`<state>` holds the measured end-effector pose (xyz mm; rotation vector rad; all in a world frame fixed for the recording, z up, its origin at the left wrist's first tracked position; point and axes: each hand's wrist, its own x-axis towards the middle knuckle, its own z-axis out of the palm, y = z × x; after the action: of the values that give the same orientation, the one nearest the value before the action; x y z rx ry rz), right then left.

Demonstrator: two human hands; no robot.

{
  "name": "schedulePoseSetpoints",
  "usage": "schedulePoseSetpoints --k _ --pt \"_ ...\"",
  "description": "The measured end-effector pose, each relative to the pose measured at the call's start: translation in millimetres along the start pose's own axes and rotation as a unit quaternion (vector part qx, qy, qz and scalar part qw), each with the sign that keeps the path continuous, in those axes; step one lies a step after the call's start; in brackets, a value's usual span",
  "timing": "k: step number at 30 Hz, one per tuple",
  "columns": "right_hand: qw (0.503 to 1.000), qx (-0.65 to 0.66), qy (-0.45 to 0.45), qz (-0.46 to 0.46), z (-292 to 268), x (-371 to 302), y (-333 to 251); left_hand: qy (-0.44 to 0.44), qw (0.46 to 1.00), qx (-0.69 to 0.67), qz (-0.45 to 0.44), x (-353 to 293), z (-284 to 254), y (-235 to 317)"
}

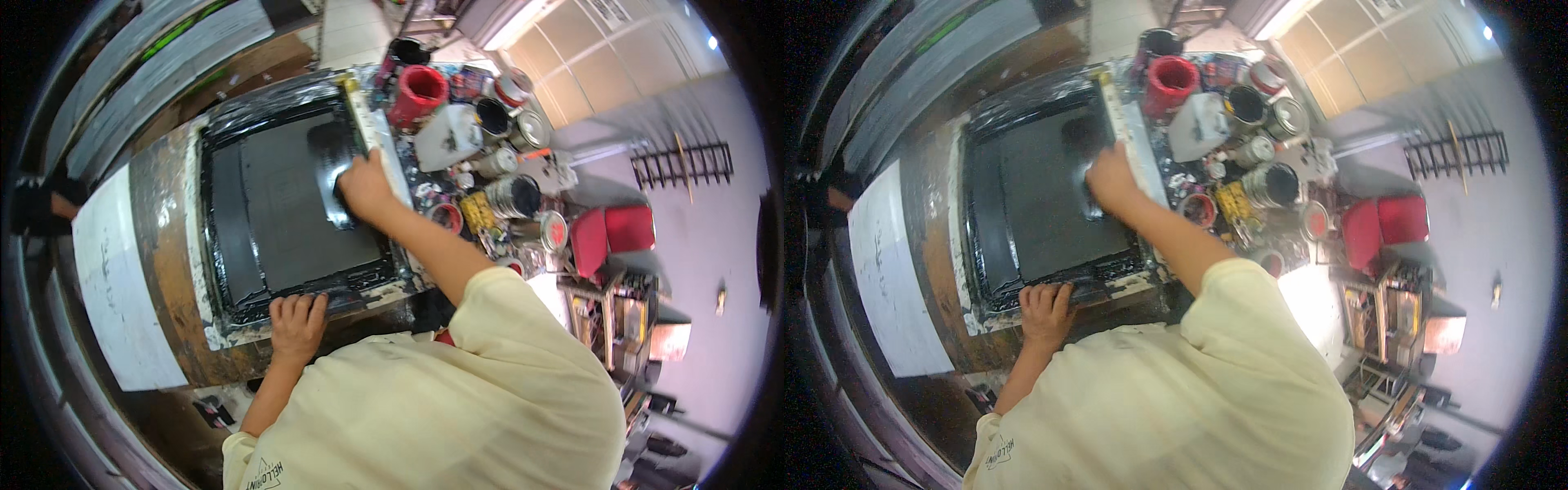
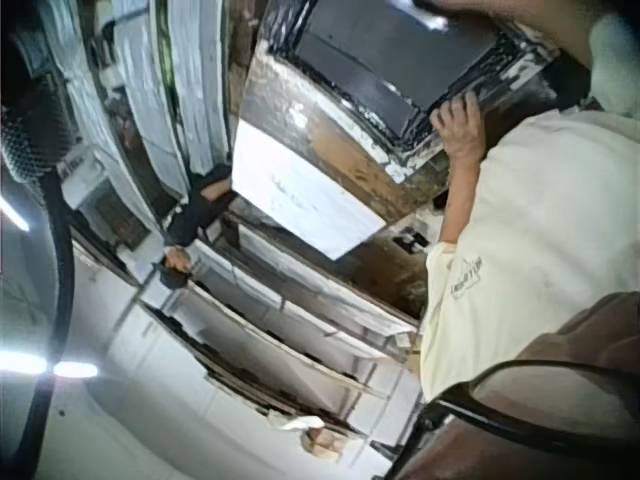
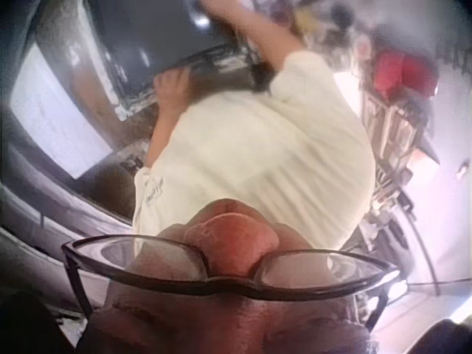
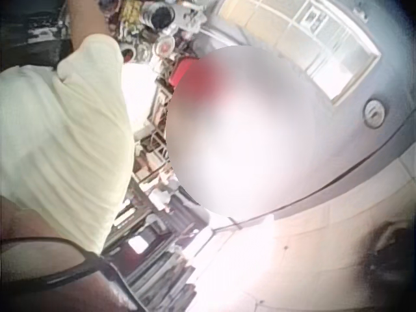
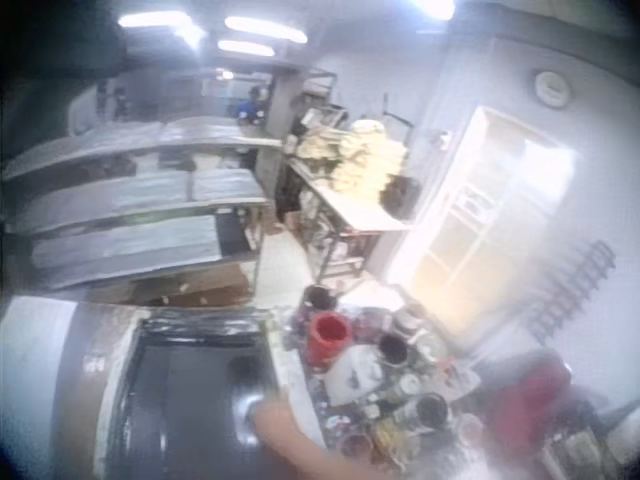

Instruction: The person performs screen printing on white packaging materials by hand, applying black ink through a screen frame onto each item, removing the printed items, and wiping the screen with a cloth.

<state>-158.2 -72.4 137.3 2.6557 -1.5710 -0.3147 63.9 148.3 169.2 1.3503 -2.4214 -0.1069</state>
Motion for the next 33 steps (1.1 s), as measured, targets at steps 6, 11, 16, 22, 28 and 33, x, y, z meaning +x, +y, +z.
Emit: schedulePoseSetpoints --k 6,11,16,22,28,33 --pt "0.900 0.398 0.075 0.162 -49.0 -117.1 18.7 0.013 1.000 -0.003 0.004 5.0 0.0 9.5" --pt "0.774 0.477 0.227 0.349 -48.2 -266.3 77.0 0.014 1.000 0.014 -0.005 6.8 -7.5 15.2" --pt "0.794 0.340 0.167 0.476 60.3 -387.3 68.4 0.011 0.999 0.033 -0.011 14.7 -18.9 25.1" --pt "0.830 0.270 0.175 0.456 171.9 -410.9 39.3 0.009 0.999 0.037 -0.008 17.5 -25.1 29.9" --pt "0.875 0.240 0.139 0.396 120.2 -392.9 -15.9 0.015 0.999 0.038 -0.015 10.9 -24.6 24.4" --pt "0.914 0.195 0.017 0.356 126.7 -359.7 -87.6 0.013 0.999 0.028 -0.026 9.7 -22.2 21.5"
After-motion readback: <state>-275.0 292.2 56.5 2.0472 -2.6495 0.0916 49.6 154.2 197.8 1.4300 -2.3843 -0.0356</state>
